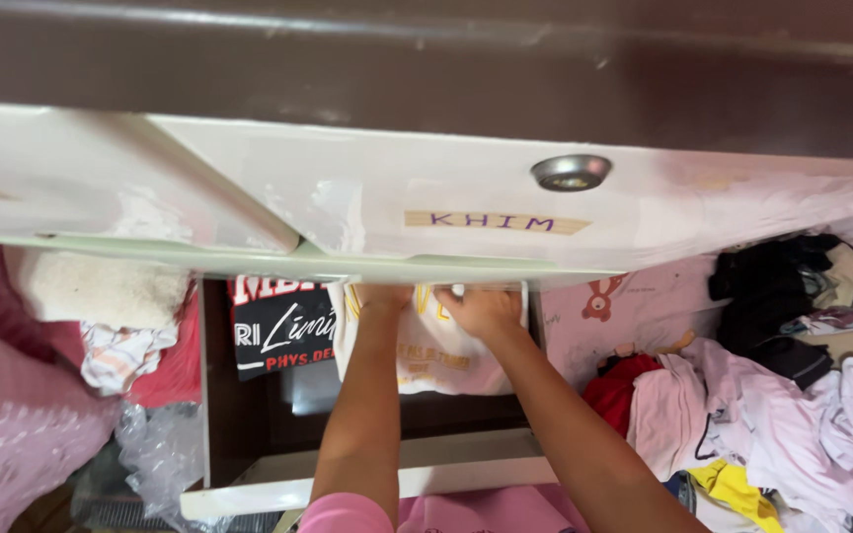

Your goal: The person folds and places several clothing items into a drawer, then wipes the drawer front with a cloth. They handle a dark shirt, a white sweatshirt, and a black garment, arranging them inside the drawer before cleaning the exterior surface.

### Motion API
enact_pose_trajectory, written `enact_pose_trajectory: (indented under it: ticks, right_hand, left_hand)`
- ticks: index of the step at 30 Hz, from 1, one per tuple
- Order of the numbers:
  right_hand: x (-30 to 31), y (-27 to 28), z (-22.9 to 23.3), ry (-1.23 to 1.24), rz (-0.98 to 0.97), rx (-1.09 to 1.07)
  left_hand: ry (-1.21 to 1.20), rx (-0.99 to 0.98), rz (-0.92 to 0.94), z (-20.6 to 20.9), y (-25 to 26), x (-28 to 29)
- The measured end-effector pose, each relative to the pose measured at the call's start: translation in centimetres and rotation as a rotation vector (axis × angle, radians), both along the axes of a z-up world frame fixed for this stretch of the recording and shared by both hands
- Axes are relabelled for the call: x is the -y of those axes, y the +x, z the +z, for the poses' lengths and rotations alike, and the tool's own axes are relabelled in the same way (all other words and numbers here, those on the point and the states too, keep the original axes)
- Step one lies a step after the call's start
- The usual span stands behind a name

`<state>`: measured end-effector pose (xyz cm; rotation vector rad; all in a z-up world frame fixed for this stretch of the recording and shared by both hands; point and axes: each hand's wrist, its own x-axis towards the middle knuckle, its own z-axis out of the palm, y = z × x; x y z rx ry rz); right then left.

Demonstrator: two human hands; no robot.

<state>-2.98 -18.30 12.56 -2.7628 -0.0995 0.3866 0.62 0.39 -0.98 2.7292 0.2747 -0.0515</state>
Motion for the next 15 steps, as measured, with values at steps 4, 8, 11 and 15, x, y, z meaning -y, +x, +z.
enact_pose_trajectory:
  ticks: [4, 8, 11, 15]
  right_hand:
    - [1.2, -1.9, -0.9, 0.060, 0.056, 0.117]
    - [2.5, -6.0, -0.7, 0.028, 0.179, 0.328]
    - [2.8, -6.1, -1.3, 0.044, 0.172, 0.333]
    - [2.2, -3.2, -2.3, 0.173, 0.114, 0.114]
  left_hand:
    - [-0.068, -0.013, -0.039, -1.5, 2.2, -1.8]
    - [-0.091, -0.042, -0.054, -0.4, 4.3, -3.0]
    - [-0.076, -0.072, -0.070, 0.7, 4.3, -1.9]
    - [0.020, -0.171, -0.107, 3.4, 1.0, -1.1]
